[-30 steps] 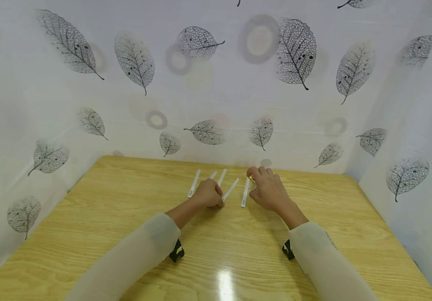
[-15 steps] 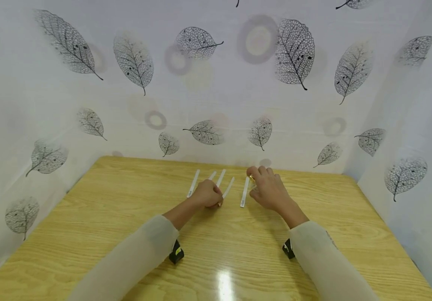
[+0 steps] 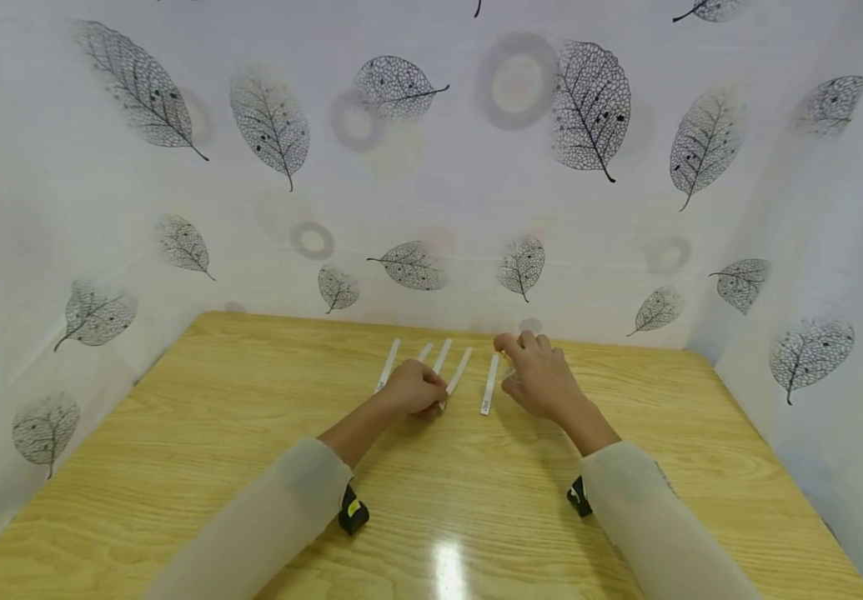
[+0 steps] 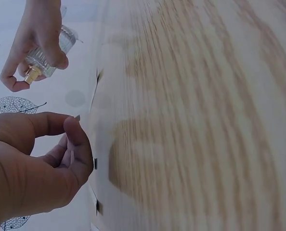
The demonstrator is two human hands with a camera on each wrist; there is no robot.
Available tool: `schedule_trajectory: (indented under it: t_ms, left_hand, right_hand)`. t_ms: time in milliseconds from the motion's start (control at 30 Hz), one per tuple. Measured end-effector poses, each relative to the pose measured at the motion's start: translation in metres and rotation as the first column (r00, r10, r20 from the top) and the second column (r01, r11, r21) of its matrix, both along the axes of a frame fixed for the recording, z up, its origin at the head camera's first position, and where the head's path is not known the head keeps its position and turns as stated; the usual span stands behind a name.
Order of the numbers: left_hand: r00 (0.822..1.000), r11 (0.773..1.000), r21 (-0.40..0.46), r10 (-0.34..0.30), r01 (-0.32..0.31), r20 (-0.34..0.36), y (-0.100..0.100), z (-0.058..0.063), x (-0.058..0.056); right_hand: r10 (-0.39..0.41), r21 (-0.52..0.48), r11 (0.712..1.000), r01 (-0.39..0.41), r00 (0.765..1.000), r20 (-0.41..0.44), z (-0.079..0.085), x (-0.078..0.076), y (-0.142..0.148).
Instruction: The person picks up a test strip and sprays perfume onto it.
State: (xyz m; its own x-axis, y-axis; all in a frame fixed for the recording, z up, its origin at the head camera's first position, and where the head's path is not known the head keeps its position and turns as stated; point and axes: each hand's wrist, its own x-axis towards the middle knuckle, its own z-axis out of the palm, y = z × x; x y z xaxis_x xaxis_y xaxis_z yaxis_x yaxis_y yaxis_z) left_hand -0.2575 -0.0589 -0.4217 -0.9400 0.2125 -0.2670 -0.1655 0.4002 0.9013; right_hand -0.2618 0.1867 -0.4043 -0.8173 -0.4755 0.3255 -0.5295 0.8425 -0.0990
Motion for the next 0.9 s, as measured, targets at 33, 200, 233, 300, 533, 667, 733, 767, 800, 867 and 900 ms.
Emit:
schedule_trajectory:
  t_ms: [33,200,233,300,533,667,733,767,800,867,900]
  left_hand:
    - [1.000,1.000,0.014,-0.002,0.002,0.005,0.000,0.000,0.000]
    - [1.000,0.997,0.082,-0.015,0.013,0.027,-0.001,0.002,0.002]
    - [0.999,0.995,0.098,-0.017,0.014,0.033,-0.001,0.002,0.003]
    - [0.999,0.991,0.131,-0.023,0.017,0.042,-0.002,0.003,0.004]
    - [0.998,0.977,0.215,-0.023,0.009,0.062,-0.002,0.005,0.007]
    - [0.998,0.970,0.243,-0.012,-0.006,0.069,-0.002,0.004,0.008]
    - [0.997,0.966,0.260,-0.008,-0.012,0.074,-0.002,0.006,0.009]
    - [0.997,0.963,0.268,-0.008,-0.012,0.074,-0.001,0.007,0.009]
    - [0.997,0.961,0.276,-0.011,-0.009,0.071,-0.001,0.008,0.010]
    - [0.997,0.955,0.295,-0.013,-0.009,0.073,0.000,0.009,0.011]
    - [0.997,0.953,0.303,-0.014,-0.009,0.074,0.000,0.010,0.011]
  right_hand:
    - [0.000,-0.001,1.000,0.000,1.000,-0.002,0.000,0.000,0.000]
    - [0.000,-0.007,1.000,0.000,1.000,-0.020,-0.001,-0.001,0.000]
    - [0.000,-0.009,1.000,0.000,1.000,-0.025,-0.001,-0.002,-0.001]
    - [0.000,-0.009,1.000,-0.001,0.999,-0.037,-0.001,-0.002,-0.001]
    - [0.011,-0.019,1.000,-0.013,0.997,-0.081,0.000,-0.007,-0.003]
    - [0.028,-0.036,0.999,-0.032,0.995,-0.097,0.002,-0.009,-0.005]
    - [0.036,-0.047,0.998,-0.041,0.994,-0.100,0.002,-0.011,-0.005]
    - [0.038,-0.052,0.998,-0.043,0.994,-0.103,0.002,-0.011,-0.006]
    - [0.037,-0.057,0.997,-0.044,0.993,-0.108,0.002,-0.012,-0.006]
    - [0.034,-0.066,0.997,-0.041,0.993,-0.113,0.001,-0.014,-0.007]
    - [0.031,-0.069,0.997,-0.039,0.993,-0.115,0.001,-0.014,-0.008]
